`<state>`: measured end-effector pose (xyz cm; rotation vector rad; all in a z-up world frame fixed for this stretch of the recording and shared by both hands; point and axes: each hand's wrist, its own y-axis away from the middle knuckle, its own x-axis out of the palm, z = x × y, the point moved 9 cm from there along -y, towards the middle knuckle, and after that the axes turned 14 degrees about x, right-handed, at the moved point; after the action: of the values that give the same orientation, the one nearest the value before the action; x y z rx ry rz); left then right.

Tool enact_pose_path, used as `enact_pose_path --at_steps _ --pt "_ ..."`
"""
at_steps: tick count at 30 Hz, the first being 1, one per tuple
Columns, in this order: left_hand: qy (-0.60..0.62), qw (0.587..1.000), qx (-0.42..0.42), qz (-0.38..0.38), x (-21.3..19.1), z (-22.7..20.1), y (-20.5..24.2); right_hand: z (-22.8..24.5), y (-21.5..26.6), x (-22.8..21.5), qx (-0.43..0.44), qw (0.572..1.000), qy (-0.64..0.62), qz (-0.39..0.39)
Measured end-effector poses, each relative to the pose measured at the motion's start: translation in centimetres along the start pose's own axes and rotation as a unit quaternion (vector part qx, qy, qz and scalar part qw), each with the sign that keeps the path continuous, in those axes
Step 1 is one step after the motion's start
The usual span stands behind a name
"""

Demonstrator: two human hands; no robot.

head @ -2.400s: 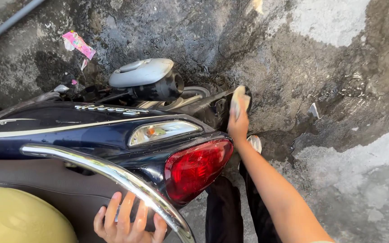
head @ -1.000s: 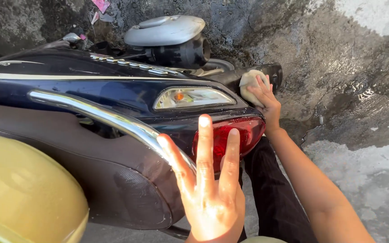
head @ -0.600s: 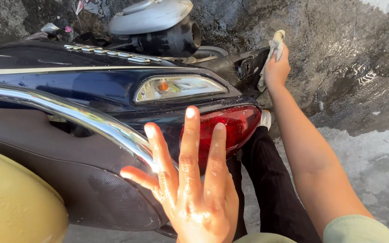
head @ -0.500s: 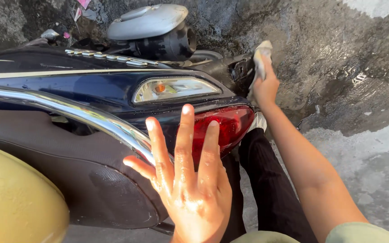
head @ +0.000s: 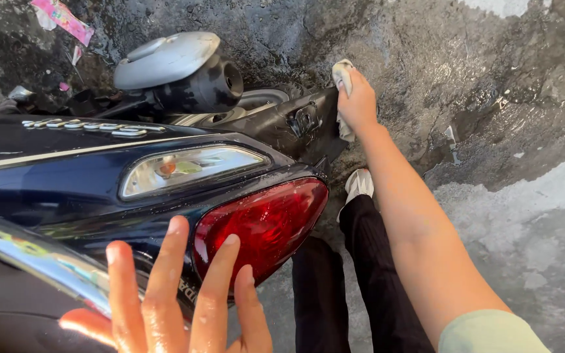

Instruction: Cleaning a scooter with a wet cloth and soapy water.

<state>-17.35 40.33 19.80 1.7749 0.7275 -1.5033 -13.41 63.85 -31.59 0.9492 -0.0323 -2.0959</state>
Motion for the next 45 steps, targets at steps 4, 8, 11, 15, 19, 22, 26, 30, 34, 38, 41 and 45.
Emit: enact_pose_path --at_steps 4,8,11,15,19,22,26,30,34,38,41,45 --pt "-0.006 0.999 -0.018 0.032 0.3 -0.3 -0.2 -3.8 2.5 0.6 0.111 0.993 -0.019 0.033" --pt "0.008 0.999 -0.005 -0.033 -1.0 -1.1 -0.8 -12.7 13.3 3.3 0.268 0.947 -0.163 -0.066" --pt "0.022 0.998 0.008 -0.066 -1.2 -1.6 -0.9 -8.8 21.0 5.0 0.395 0.819 -0.415 0.032" --pt "0.029 0.996 0.008 -0.085 -2.0 -1.9 -0.8 0.0 24.7 2.8 0.432 0.703 -0.542 0.160" --pt "0.045 0.995 0.015 -0.092 -2.4 -1.9 -0.9 1.9 27.6 0.9 0.419 0.700 -0.525 0.241" --pt "0.051 0.993 0.026 -0.102 -2.5 -1.9 -0.9 4.7 29.6 -0.8 0.486 0.641 -0.519 0.289" --pt "0.054 0.992 0.031 -0.114 -2.7 -1.9 -1.0 9.8 27.0 -7.1 0.328 0.778 -0.453 0.286" --pt "0.070 0.989 0.029 -0.125 -2.9 -1.9 -0.9 12.9 27.6 -10.4 0.231 0.872 -0.383 0.199" --pt "0.079 0.986 0.029 -0.141 -3.1 -1.9 -1.0 8.0 32.4 -4.1 0.380 0.783 -0.376 0.319" --pt "0.083 0.985 0.033 -0.146 -3.3 -1.8 -0.9 9.5 31.2 -2.3 0.400 0.711 -0.403 0.415" --pt "0.096 0.983 0.036 -0.152 -3.3 -1.6 -0.8 9.6 26.0 -5.9 0.367 0.777 -0.401 0.318" --pt "0.119 0.977 0.047 -0.169 -3.5 -1.3 -0.6 13.2 22.4 -11.3 0.187 0.917 -0.306 0.173"
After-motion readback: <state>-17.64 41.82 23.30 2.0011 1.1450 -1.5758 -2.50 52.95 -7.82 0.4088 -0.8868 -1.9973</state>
